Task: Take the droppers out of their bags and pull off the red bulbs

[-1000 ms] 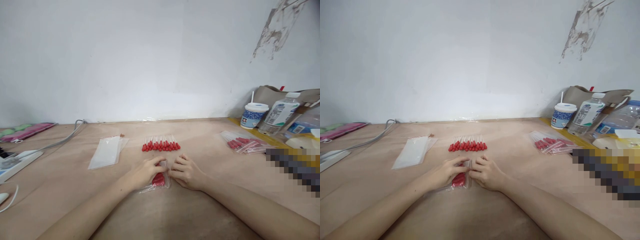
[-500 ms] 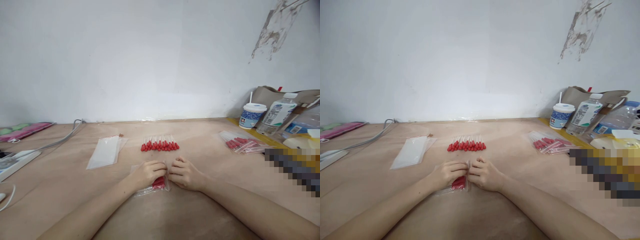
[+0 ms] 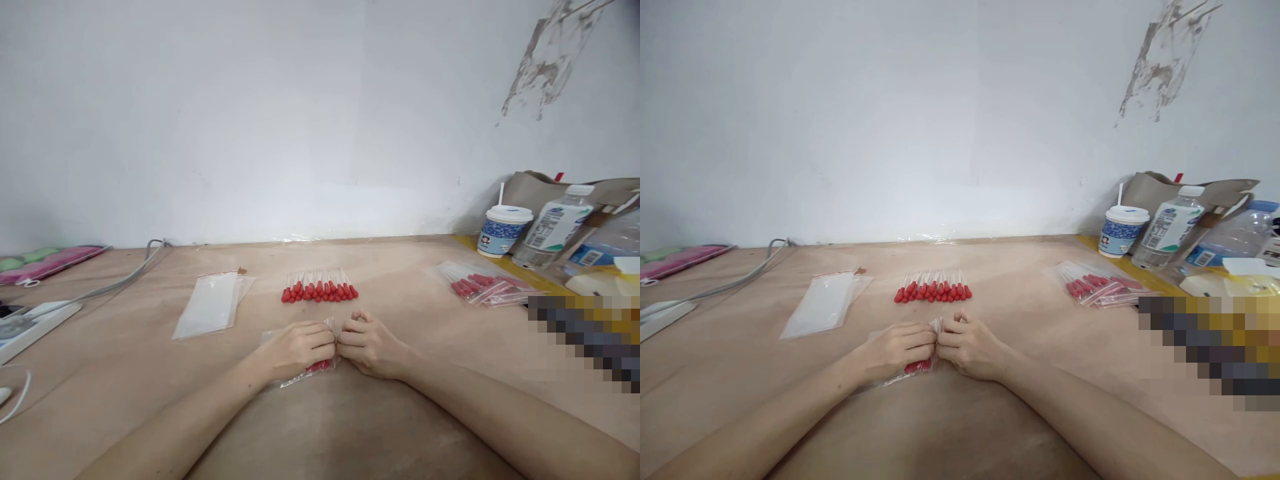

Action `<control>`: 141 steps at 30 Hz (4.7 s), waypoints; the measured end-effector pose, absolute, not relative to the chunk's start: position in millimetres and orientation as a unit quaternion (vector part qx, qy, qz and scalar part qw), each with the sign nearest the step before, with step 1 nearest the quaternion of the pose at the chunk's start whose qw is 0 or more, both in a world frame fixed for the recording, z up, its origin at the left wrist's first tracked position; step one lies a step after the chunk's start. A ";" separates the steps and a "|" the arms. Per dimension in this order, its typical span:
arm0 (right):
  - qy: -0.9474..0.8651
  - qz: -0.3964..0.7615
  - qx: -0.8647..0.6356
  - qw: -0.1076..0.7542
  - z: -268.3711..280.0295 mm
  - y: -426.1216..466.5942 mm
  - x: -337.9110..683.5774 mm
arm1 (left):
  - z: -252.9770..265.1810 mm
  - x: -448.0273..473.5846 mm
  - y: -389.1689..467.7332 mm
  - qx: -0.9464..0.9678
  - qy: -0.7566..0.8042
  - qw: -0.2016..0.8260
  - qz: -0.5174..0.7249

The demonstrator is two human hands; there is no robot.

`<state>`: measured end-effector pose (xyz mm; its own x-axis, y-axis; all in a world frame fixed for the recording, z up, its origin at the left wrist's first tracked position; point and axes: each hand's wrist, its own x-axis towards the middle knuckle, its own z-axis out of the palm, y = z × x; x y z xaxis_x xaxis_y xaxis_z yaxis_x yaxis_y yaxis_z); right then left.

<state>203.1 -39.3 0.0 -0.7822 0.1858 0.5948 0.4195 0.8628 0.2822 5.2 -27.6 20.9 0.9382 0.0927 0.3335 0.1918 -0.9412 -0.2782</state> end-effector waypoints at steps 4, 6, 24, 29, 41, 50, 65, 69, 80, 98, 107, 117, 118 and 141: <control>-0.939 -0.179 -0.165 0.245 6.6 -39.8 207.9 | 34.1 -3.0 -25.0 -0.970 -0.082 0.179 -0.145; -0.944 -0.153 -0.181 0.229 10.2 -41.4 211.9 | 45.8 -7.5 -24.7 -0.964 -0.080 0.208 -0.145; -0.814 0.280 -0.376 0.342 8.3 -42.8 205.1 | 31.6 -25.2 -59.3 -0.908 -0.348 -0.189 -0.135; -0.805 0.332 -0.334 0.361 7.7 -38.8 210.3 | 17.3 -25.2 -49.9 -0.899 -0.348 -0.205 -0.167; -0.730 0.395 -0.432 0.353 -1.7 -32.2 209.9 | 16.9 -12.1 -43.7 -0.909 -0.296 -0.196 -0.216; -0.643 0.536 -0.393 0.381 -3.9 -30.7 204.3 | 15.0 -13.2 -43.9 -0.911 -0.312 -0.175 -0.205; -0.720 0.397 -0.442 0.358 -3.7 -32.1 205.7 | 14.6 -13.5 -43.4 -0.904 -0.353 -0.178 -0.163; -0.748 0.335 -0.458 0.345 0.5 -35.7 205.7 | 13.2 -14.5 -42.9 -0.903 -0.343 -0.186 -0.178; -0.824 0.300 -0.417 0.241 17.5 -38.6 212.4 | 12.5 -15.2 -40.9 -0.901 -0.346 -0.183 -0.188; -0.752 0.475 -0.346 0.298 12.1 -27.0 220.4 | 13.5 -14.6 -41.8 -0.899 -0.341 -0.190 -0.198; -0.803 0.403 -0.340 0.278 16.5 -28.2 225.5 | 14.7 -14.8 -42.7 -0.897 -0.349 -0.193 -0.192; -0.715 0.523 -0.375 0.274 18.4 -15.8 242.7 | 12.5 -16.5 -41.8 -0.896 -0.346 -0.194 -0.198; -0.698 0.530 -0.388 0.287 17.7 -14.5 244.0 | 12.4 -16.5 -41.6 -0.897 -0.346 -0.194 -0.197; -0.662 0.567 -0.397 0.286 20.9 -9.2 262.1 | 14.8 -15.6 -42.8 -0.897 -0.347 -0.192 -0.193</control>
